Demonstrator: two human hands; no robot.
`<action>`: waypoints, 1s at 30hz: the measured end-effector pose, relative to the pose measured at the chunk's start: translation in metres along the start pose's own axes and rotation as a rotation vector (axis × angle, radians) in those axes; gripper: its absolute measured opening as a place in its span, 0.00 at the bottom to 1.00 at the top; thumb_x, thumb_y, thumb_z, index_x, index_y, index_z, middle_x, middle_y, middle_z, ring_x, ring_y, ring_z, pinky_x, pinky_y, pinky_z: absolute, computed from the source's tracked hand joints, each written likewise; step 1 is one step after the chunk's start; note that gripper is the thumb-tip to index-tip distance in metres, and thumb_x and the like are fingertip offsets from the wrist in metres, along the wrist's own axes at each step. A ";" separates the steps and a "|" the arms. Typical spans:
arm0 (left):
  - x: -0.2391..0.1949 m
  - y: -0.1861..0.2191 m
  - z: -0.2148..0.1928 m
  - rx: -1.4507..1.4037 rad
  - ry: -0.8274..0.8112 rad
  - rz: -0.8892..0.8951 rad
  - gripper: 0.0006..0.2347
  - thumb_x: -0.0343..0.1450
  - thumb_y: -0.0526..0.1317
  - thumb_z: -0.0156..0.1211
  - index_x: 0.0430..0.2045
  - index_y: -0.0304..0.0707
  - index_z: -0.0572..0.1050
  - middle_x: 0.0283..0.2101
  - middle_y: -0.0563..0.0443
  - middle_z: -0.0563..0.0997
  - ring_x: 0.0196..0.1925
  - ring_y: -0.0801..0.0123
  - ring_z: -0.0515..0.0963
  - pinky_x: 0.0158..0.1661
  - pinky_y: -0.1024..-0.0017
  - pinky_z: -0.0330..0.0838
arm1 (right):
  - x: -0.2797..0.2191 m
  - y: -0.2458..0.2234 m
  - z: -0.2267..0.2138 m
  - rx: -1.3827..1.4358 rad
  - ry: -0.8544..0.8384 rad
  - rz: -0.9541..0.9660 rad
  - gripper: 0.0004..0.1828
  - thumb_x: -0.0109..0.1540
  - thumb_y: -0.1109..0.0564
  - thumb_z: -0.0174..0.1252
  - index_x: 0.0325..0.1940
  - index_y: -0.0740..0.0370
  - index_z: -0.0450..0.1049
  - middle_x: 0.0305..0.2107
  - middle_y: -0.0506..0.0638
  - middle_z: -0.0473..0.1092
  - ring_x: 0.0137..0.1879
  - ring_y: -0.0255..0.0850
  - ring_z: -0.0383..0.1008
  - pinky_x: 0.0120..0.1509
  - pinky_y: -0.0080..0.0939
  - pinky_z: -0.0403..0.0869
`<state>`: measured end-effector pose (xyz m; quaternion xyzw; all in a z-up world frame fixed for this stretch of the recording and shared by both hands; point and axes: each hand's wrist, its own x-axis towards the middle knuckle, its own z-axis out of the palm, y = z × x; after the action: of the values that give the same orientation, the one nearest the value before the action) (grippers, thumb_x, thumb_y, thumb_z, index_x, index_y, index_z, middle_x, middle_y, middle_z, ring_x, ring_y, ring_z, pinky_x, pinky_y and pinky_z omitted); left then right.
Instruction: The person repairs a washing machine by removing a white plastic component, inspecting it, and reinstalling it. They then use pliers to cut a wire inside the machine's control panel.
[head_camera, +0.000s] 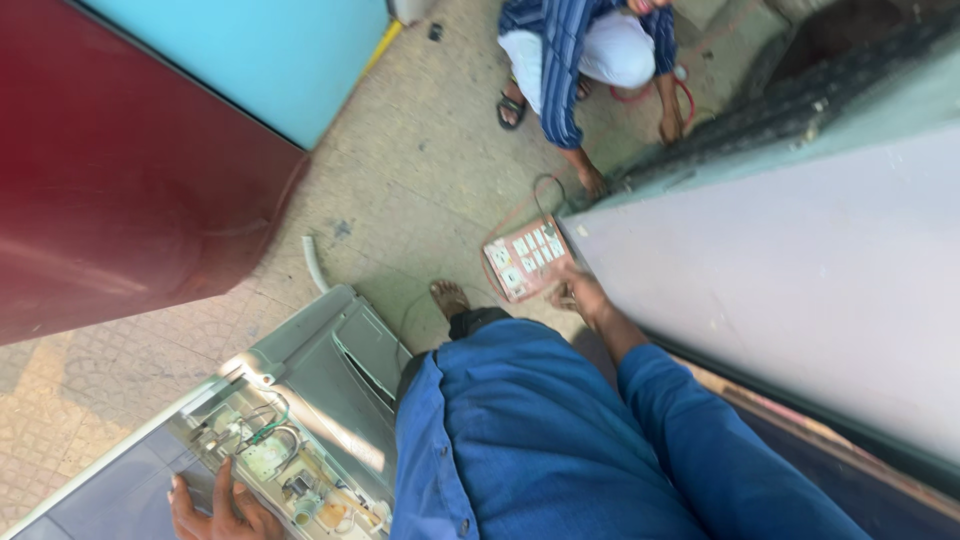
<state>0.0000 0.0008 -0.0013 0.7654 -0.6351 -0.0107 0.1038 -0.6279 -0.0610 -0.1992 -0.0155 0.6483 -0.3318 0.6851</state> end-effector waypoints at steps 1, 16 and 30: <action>-0.002 0.000 0.001 -0.001 0.007 0.007 0.13 0.84 0.45 0.50 0.52 0.40 0.81 0.75 0.29 0.61 0.78 0.38 0.58 0.75 0.42 0.53 | -0.002 0.000 -0.007 0.154 0.009 0.027 0.32 0.73 0.32 0.47 0.52 0.64 0.76 0.23 0.47 0.71 0.36 0.42 0.77 0.47 0.45 0.76; 0.012 -0.002 0.004 -0.003 -0.020 0.055 0.12 0.83 0.40 0.49 0.52 0.34 0.79 0.74 0.19 0.57 0.79 0.29 0.55 0.76 0.41 0.52 | -0.014 0.006 -0.011 -0.016 0.020 0.083 0.27 0.70 0.35 0.44 0.57 0.56 0.77 0.24 0.47 0.67 0.42 0.42 0.78 0.50 0.46 0.76; 0.005 0.015 -0.003 -0.025 0.002 0.035 0.10 0.83 0.41 0.52 0.51 0.39 0.80 0.75 0.25 0.60 0.79 0.36 0.57 0.76 0.45 0.54 | -0.043 -0.055 -0.165 0.759 0.615 -0.339 0.07 0.64 0.50 0.62 0.41 0.52 0.73 0.27 0.45 0.67 0.38 0.43 0.73 0.39 0.43 0.73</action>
<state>-0.0129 -0.0059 0.0051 0.7527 -0.6482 -0.0160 0.1144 -0.7974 -0.0165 -0.1630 0.2274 0.6421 -0.6392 0.3569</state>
